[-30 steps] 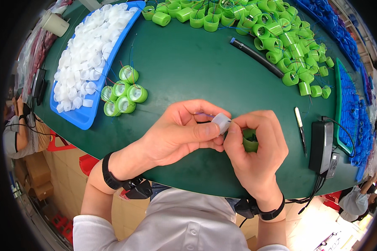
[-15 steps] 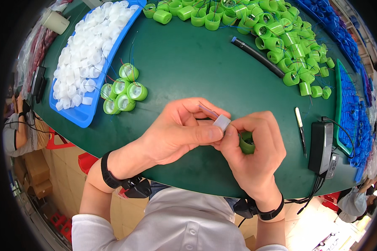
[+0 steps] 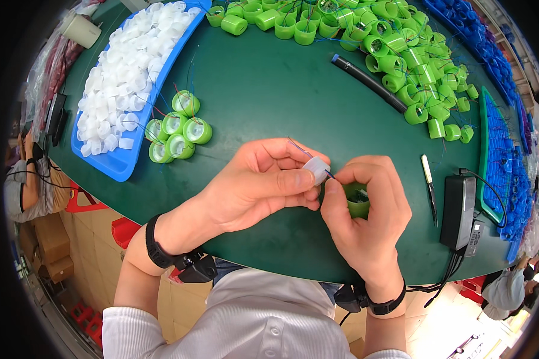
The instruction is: Manually assembling small plastic components and wires.
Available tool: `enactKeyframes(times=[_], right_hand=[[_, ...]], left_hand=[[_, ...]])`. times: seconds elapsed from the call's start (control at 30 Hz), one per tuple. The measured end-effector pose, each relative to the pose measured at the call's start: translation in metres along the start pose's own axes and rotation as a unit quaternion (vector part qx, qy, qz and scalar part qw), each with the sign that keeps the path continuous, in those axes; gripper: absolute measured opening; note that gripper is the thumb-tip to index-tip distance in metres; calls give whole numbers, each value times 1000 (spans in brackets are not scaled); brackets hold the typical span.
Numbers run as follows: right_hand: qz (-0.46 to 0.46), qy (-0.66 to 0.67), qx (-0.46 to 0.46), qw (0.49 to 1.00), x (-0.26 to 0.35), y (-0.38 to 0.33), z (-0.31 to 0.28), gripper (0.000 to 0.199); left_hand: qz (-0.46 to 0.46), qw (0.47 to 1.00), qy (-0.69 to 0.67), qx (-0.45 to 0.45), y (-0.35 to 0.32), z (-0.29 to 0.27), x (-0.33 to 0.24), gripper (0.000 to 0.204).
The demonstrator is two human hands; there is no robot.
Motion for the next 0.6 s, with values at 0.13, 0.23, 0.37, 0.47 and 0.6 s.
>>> enactKeyframes(times=[0.13,0.23,0.37,0.47,0.6], right_hand=[[-17,-32,2,999,2,2,0,20],[-7,-45,3,999,1,2,-1,19],[5,-37,0,999,-1,1,-2,19],[24,-18,11,999,-5,0,-1,19],[39,-14,17,999,-5,0,-1,19]], left_hand=[[2,1000,-5,-3,1,-2,0,33],[-4,1000,3,-8,1,-2,1,33],[5,1000,19,-5,0,-1,-1,33],[14,999,46,-15,-1,-2,-2,33],[11,998,55,-26,-2,-4,0,32]])
Point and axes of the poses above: each hand's wrist, its own y-axis towards the middle knuckle, its own z-axis out of the palm, x = y × z, the point moved 9 cm from there along y, towards the middle knuckle, and after that the axes turned 8 degrees about -z, right-handed, at the moved point
